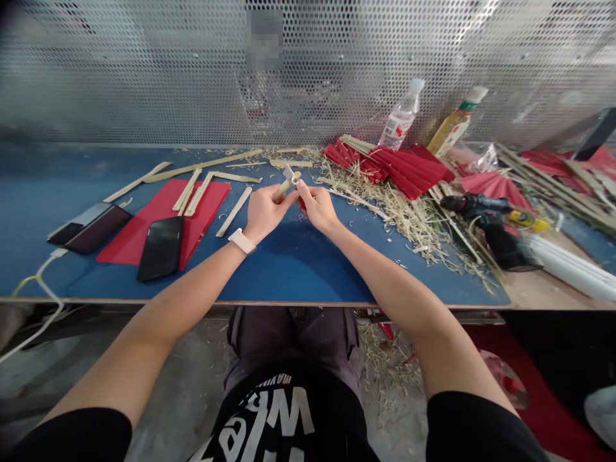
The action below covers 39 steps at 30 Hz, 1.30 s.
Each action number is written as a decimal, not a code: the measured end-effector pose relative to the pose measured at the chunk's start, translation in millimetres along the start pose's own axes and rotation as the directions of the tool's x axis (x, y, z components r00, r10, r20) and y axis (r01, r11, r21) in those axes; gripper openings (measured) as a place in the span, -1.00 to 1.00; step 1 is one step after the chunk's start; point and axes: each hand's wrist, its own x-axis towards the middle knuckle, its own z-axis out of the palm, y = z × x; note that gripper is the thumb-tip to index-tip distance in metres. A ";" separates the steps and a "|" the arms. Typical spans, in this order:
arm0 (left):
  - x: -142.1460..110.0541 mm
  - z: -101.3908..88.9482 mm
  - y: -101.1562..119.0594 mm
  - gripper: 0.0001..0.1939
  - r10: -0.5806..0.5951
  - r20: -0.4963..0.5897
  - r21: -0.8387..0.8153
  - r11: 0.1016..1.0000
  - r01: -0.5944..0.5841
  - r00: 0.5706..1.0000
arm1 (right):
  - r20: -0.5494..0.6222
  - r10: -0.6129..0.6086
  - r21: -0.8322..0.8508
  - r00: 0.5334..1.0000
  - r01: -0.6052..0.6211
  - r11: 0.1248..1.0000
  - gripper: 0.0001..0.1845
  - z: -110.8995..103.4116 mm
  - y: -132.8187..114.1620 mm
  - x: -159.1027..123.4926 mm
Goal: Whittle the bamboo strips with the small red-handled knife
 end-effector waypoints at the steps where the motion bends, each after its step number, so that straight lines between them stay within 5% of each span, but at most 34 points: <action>1: 0.4 -1.0 -0.4 -0.42 0.017 0.012 -0.012 1.000 -0.017 1.000 | 0.001 -0.023 -0.033 1.000 0.023 0.999 -0.05 -1.9 -0.1 1.0; 4: 1.6 -2.3 -1.6 -0.53 0.075 0.029 -0.054 0.996 -0.073 0.997 | -0.017 -0.074 -0.124 0.997 0.071 0.990 -0.02 -9.8 -0.9 4.3; 10: 5.0 0.2 -7.8 -0.37 0.200 0.019 -0.189 0.963 -0.193 0.980 | 0.012 -0.037 -0.181 0.999 0.038 0.983 -0.05 -19.6 -3.3 7.5; 14: 6.8 1.6 -12.2 -0.44 0.216 0.049 -0.221 0.955 -0.200 0.975 | 0.068 -0.036 -0.171 0.997 0.047 0.984 -0.05 -19.6 -3.3 7.2; 28: 10.4 -3.1 -22.2 -0.86 0.185 0.138 -0.012 0.983 -0.185 0.973 | 0.157 -0.007 -0.206 0.988 0.040 0.978 -0.07 -18.6 5.0 9.4; 39: 5.7 -2.7 -17.8 -0.85 0.120 0.110 0.114 0.985 -0.132 0.987 | 0.079 0.027 -0.153 0.996 -0.015 0.988 -0.11 -9.3 9.5 10.1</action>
